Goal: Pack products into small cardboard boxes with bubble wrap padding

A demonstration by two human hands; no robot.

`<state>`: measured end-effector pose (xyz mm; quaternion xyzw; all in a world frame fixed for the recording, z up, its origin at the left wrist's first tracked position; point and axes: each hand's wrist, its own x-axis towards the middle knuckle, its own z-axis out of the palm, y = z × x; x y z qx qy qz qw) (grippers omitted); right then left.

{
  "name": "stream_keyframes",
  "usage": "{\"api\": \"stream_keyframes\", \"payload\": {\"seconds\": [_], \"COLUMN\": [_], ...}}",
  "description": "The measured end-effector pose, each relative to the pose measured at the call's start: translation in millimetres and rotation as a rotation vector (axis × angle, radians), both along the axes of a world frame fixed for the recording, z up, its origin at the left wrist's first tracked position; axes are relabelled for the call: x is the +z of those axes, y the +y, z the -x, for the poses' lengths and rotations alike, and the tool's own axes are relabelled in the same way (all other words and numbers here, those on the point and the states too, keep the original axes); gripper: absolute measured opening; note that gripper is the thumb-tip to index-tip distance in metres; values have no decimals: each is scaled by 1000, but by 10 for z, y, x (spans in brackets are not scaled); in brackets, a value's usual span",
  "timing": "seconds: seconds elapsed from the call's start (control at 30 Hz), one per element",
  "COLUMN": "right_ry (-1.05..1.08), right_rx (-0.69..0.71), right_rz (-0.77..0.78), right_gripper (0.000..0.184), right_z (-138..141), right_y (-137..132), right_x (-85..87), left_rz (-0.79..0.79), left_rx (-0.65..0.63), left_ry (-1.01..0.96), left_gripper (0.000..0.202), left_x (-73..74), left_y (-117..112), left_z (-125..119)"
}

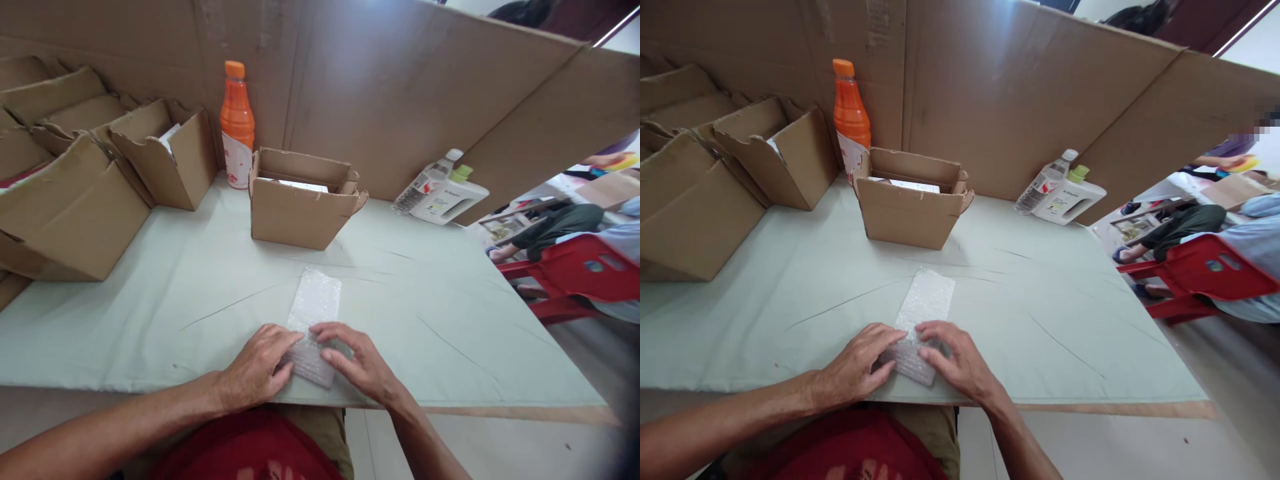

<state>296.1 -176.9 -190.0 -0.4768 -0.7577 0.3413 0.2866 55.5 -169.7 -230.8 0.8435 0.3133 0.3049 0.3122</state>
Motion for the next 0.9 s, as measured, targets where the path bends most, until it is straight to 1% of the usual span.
{"api": "stream_keyframes", "payload": {"seconds": [0.07,0.1,0.17,0.23,0.27,0.33,0.4,0.43,0.47,0.53,0.57,0.63,0.67,0.77,0.83,0.9], "right_ry": [-63,-99,-137,-118,-93,-28,28,50,65,67,48,-33,-91,-262,-317,-313], "right_rx": [-67,-57,31,85,79,11,-106,-176,-246,-348,-361,-307,-260,-135,-116,-127], "right_rz": [-84,-122,-166,-172,-156,-88,-23,-23,-56,-208,-297,-428,-458,-442,-420,-412], "right_gripper": [19,21,24,23,23,23,25,26,26,27,29,35,38,42,36,28], "right_z": [-9,10,69,107,105,55,-19,-45,-55,-15,32,154,215,337,356,346], "right_y": [116,174,267,305,297,231,108,32,-49,-207,-274,-365,-387,-382,-349,-315], "right_x": [-90,-129,-178,-179,-165,-121,-80,-65,-57,-64,-79,-131,-166,-277,-329,-350], "left_rz": [-16,-22,-13,37,75,171,245,264,266,233,207,143,109,11,-55,-101], "left_rx": [-17,-31,-54,-46,-28,26,69,78,81,83,88,102,104,106,131,131], "left_ry": [-21,-29,-25,-7,-5,-13,-21,-17,-9,14,33,89,123,191,165,105], "left_gripper": [29,25,24,22,21,19,19,19,20,22,24,31,34,42,46,49], "left_x": [28,49,98,150,178,236,290,311,323,315,293,224,186,120,140,196], "left_y": [-66,-99,-154,-168,-154,-84,26,89,154,283,343,445,483,531,502,429], "left_z": [20,31,58,90,107,136,152,153,148,123,105,64,47,36,74,139]}}
